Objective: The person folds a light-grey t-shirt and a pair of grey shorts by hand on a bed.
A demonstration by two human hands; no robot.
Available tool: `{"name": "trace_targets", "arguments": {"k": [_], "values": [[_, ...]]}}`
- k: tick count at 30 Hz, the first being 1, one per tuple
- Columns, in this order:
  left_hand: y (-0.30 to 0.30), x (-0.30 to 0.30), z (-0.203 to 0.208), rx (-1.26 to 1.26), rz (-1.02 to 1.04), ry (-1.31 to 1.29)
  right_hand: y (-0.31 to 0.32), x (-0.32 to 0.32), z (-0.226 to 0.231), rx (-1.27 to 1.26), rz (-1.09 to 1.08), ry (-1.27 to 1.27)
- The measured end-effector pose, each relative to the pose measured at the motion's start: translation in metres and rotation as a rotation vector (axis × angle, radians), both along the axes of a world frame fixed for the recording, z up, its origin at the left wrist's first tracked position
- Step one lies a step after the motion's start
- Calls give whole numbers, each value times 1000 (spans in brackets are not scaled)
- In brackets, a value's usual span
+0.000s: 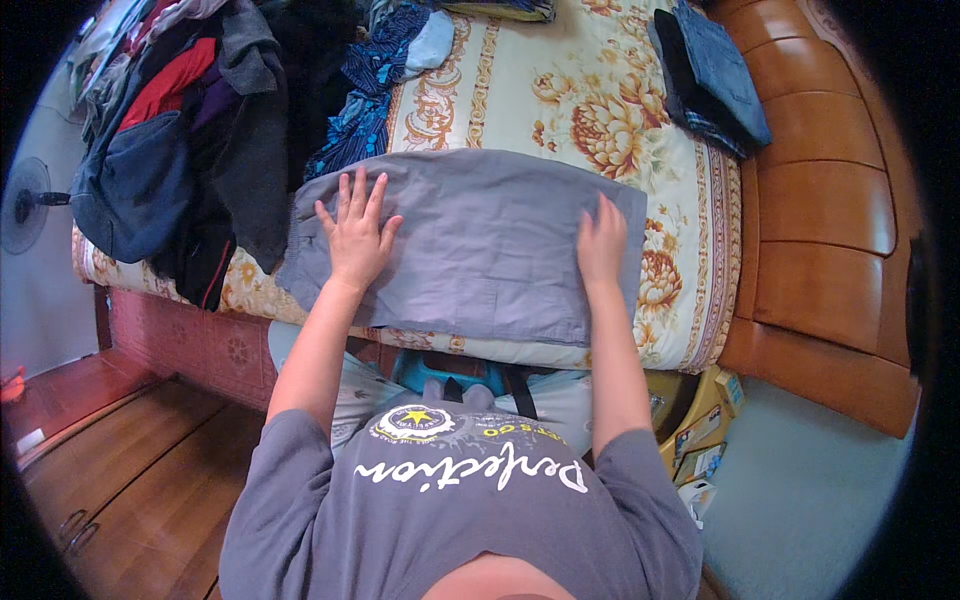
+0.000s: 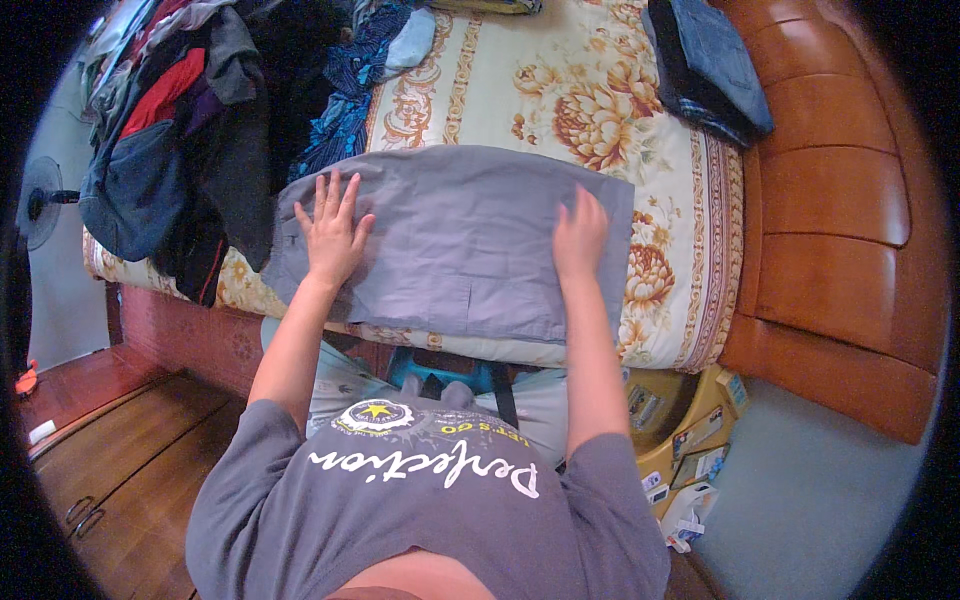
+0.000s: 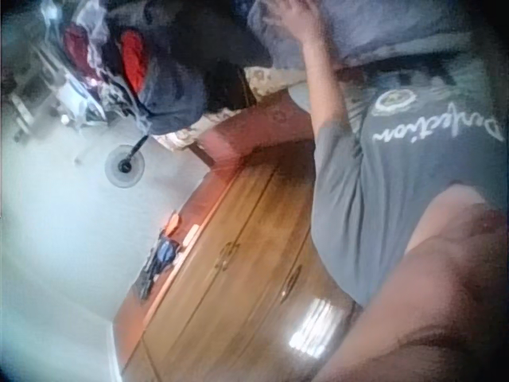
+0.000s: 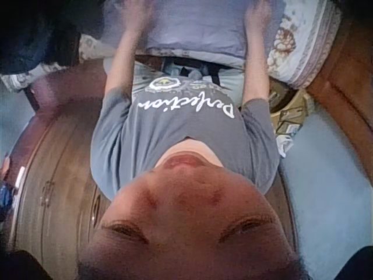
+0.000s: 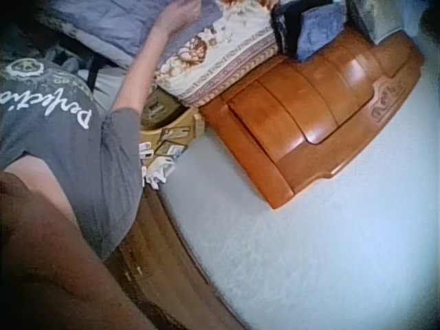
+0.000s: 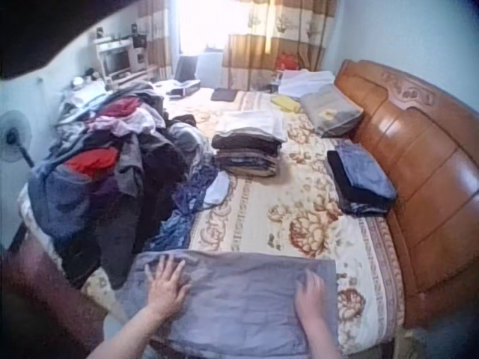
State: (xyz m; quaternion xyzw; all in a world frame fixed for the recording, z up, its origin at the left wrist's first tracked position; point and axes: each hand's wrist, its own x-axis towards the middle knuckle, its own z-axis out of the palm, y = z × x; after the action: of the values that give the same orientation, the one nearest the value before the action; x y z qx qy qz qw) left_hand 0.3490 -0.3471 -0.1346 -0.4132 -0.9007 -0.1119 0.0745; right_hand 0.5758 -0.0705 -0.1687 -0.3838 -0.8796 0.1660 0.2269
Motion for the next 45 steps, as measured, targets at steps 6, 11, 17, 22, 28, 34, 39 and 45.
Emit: {"name": "trace_targets", "arguments": {"k": [6,11,17,22,28,34,39,45], "values": [[33,-8,-12,61,-26,-58,-16,-155,41,98,372,-434],[23,0,-51,137,13,-81,-8,-184,74,-112,429,-1086],[26,-1,-54,107,-43,-92,34,-192,61,-480,559,-1065],[26,-2,-53,40,-81,-57,40,-202,42,-1048,198,-819],[30,-2,-50,-19,-93,-66,34,-217,24,-1235,94,-366],[34,-4,-46,-14,-22,-113,2,-202,-14,-495,-21,47],[35,-3,-51,46,121,-132,-17,-195,-22,36,157,88],[29,-1,-45,69,26,-15,1,-217,-31,-380,-11,-64]]}}
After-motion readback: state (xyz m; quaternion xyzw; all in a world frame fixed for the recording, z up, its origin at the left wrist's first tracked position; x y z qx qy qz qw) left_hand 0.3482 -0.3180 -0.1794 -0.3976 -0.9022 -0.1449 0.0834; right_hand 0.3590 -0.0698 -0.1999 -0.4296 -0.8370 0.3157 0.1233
